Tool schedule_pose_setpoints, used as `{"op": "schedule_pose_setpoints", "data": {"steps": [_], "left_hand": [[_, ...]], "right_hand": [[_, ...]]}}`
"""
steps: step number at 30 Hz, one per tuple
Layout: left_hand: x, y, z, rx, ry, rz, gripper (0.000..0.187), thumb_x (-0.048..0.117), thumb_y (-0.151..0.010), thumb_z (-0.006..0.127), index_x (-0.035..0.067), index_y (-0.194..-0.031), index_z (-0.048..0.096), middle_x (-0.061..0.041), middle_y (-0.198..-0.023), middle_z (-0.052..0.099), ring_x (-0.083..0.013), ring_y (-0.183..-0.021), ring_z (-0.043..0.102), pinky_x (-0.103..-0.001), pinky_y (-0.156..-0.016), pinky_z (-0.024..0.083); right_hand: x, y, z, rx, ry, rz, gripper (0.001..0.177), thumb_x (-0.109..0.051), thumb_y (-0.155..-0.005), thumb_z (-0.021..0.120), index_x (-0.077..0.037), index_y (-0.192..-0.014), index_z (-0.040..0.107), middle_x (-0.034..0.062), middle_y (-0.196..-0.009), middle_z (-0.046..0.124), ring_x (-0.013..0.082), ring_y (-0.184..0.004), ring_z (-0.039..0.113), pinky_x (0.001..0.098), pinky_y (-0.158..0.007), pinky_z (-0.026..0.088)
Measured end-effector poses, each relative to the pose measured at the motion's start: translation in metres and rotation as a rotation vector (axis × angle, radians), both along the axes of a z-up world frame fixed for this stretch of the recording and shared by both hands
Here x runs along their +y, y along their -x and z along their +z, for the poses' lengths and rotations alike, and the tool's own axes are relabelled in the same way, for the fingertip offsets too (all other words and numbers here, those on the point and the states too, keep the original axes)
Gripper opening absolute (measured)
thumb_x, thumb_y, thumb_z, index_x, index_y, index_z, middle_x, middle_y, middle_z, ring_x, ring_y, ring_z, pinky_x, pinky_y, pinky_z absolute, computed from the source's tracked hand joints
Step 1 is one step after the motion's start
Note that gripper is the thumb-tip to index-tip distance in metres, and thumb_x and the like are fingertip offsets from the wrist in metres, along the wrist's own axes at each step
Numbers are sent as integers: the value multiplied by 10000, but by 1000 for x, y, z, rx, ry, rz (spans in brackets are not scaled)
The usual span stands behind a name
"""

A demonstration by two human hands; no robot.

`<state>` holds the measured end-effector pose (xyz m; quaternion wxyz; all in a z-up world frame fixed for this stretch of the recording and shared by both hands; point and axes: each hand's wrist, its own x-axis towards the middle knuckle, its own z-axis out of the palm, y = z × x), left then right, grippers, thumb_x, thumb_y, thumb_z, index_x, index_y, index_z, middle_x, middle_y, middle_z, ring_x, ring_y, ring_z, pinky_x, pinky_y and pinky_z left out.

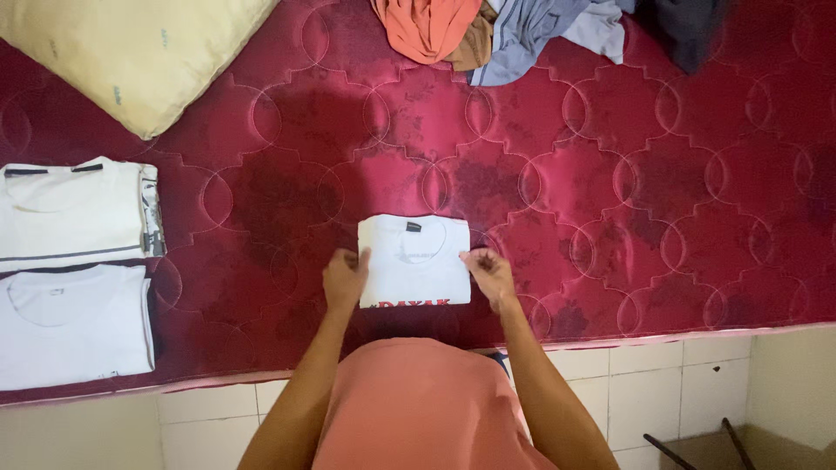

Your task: The person folds a white t-shirt by hand on a bed, aligning the sleeves and folding it into a rectangle before placing it on a stack of folded shirts.

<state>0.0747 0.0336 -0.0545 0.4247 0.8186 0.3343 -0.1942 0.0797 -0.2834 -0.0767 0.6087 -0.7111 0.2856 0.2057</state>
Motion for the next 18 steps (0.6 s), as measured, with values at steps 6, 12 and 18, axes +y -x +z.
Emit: {"op": "schedule_pose_setpoints", "data": {"steps": [6,12,18], "left_hand": [[-11,40,13,-19,-65,-56,392,359,-833,780,9,-999,718,-220,-1003,717,-364,-895,712,-459,-782,555],[4,66,-10,142,57,-131,406,392,-850,752,33,-1040,743,-165,-1010,758,-328,-956,715,-436,-850,547],[13,76,-1,254,425,78,323,264,-951,691,24,-1163,731,-163,-925,744,-248,-771,694,-376,-666,552]], "right_hand": [[1,17,17,183,-22,-49,186,-164,-829,840,-100,-895,677,-41,-830,653,49,-711,580,224,-621,490],[-2,34,21,232,46,92,255,-315,-888,812,-78,-908,720,-27,-788,633,65,-659,555,240,-556,500],[4,31,55,487,72,39,323,-337,-868,795,-64,-1010,696,8,-835,569,102,-631,553,337,-595,649]]}}
